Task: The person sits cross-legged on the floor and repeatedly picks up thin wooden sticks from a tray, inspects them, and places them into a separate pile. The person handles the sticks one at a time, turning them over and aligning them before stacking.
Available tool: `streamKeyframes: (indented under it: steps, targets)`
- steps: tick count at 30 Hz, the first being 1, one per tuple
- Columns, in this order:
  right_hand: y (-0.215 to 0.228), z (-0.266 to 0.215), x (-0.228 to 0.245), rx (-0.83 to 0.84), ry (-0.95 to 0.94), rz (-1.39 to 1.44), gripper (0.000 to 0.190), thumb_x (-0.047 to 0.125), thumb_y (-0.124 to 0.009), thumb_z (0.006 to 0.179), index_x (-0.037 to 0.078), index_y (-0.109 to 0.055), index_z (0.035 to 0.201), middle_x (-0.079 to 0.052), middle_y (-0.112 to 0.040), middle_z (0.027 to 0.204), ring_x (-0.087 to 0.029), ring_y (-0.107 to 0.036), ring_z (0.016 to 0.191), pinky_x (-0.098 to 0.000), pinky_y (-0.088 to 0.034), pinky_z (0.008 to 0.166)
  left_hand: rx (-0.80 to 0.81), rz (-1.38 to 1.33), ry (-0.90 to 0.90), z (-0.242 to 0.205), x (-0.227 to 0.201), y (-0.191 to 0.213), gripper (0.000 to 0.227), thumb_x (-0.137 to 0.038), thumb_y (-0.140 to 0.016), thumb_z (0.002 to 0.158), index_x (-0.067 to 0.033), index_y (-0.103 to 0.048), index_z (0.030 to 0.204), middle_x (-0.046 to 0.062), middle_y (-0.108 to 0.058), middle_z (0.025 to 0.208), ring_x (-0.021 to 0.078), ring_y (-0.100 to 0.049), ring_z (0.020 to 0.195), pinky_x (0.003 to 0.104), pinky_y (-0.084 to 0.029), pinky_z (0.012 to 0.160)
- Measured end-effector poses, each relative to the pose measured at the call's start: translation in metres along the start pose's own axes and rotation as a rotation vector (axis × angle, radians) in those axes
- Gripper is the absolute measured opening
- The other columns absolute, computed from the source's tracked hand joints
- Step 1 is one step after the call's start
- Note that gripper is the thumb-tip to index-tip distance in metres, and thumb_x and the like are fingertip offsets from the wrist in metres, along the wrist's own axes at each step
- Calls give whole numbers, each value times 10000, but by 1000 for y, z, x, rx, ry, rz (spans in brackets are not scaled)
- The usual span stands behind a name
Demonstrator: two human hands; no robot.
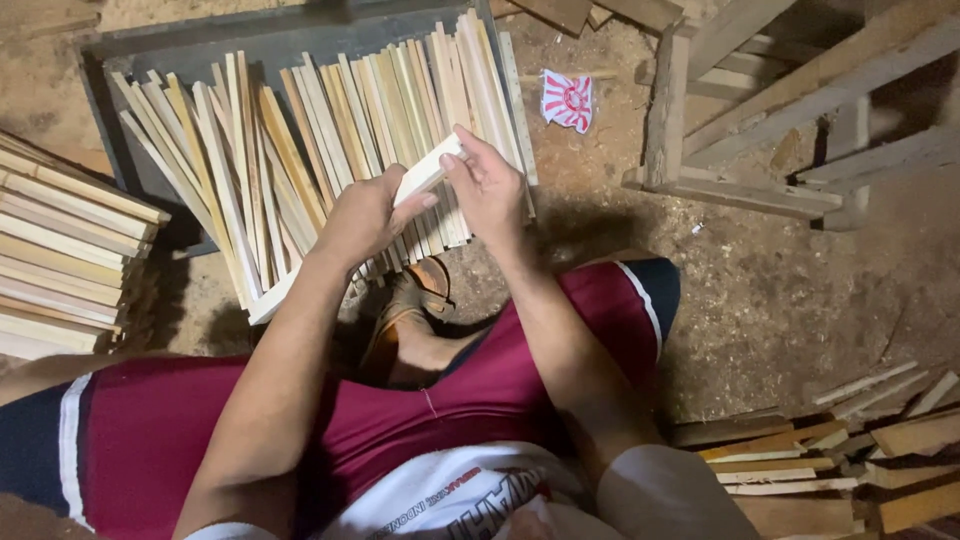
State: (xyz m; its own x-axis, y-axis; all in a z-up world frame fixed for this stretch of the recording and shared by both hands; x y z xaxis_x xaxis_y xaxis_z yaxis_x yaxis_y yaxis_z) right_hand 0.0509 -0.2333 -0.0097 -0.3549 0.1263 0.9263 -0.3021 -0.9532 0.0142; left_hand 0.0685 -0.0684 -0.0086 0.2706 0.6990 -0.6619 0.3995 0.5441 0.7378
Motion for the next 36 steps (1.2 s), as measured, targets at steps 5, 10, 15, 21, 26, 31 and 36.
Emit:
streamKeyframes:
  steps: [5, 10, 15, 21, 26, 31, 36]
  targets:
    - [-1, 0, -10, 6, 34, 1, 312, 33, -737, 961, -37, -678, 1259, -242, -748, 1069, -229, -767, 942, -318, -663, 741, 7, 8, 10, 0, 2, -4, 429, -481, -615, 1018, -56, -588, 1069, 322, -698, 863, 559, -689, 890, 620, -522, 787]
    - [-3, 4, 3, 10, 106, 120, 371, 23, -704, 1003, -36, -597, 1352, -201, -763, 1006, -165, -734, 899, -330, -652, 758, -23, -60, 12, 3, -14, 18, 451, -490, -590, 1029, -41, -580, 1078, 324, -696, 866, 576, -675, 915, 648, -501, 778]
    - [-79, -38, -18, 799, -332, -551, 577, 630, -801, 731, 150, -550, 930, -25, -642, 1019, -88, -643, 691, -264, -543, 595, -464, -452, -393, 2, -25, 80, 490, -593, -393, 1087, -119, -516, 1055, 2, -534, 799, 115, -550, 614, 241, -481, 431]
    - [-88, -12, 6, 688, -68, -358, 161, 85, -559, 1040, -30, -615, 1139, -171, -714, 911, -253, -715, 759, -327, -636, 725, -370, -474, -515, 6, -57, 59, 444, -499, -412, 1106, -67, -516, 1100, 47, -470, 910, 174, -470, 771, 309, -447, 662]
    - [-82, -16, -22, 641, 212, -388, 102, 23, -560, 1042, -61, -617, 1051, -159, -678, 823, -214, -648, 637, -275, -591, 577, -276, -448, -433, 7, -58, 54, 364, -466, -519, 1076, -105, -483, 1106, 33, -492, 936, 160, -501, 811, 289, -467, 718]
    - [-83, -23, -49, 669, 23, -410, 80, 38, -575, 1019, -25, -622, 1031, -128, -665, 843, -183, -623, 639, -261, -571, 571, -217, -418, -395, 11, -47, 40, 320, -447, -553, 1069, -136, -480, 1076, 20, -538, 927, 135, -543, 769, 268, -493, 663]
    - [-77, -35, -78, 691, -261, -448, 48, 61, -597, 984, 28, -627, 1001, -82, -644, 872, -138, -586, 642, -241, -539, 562, -134, -369, -398, 9, -46, 34, 275, -392, -553, 1085, -122, -513, 1117, 59, -610, 960, 172, -637, 817, 295, -544, 672]
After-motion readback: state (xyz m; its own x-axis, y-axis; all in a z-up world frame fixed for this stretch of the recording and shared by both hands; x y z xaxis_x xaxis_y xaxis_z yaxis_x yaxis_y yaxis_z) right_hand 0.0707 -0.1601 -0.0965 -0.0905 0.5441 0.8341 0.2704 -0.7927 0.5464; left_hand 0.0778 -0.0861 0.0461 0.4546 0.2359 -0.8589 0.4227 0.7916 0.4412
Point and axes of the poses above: each hand's wrist, its own z-axis towards the middle knuckle, its own y-axis out of the back of the hand, x = y × z, the point moved 10 cm from there along z, towards the middle knuckle
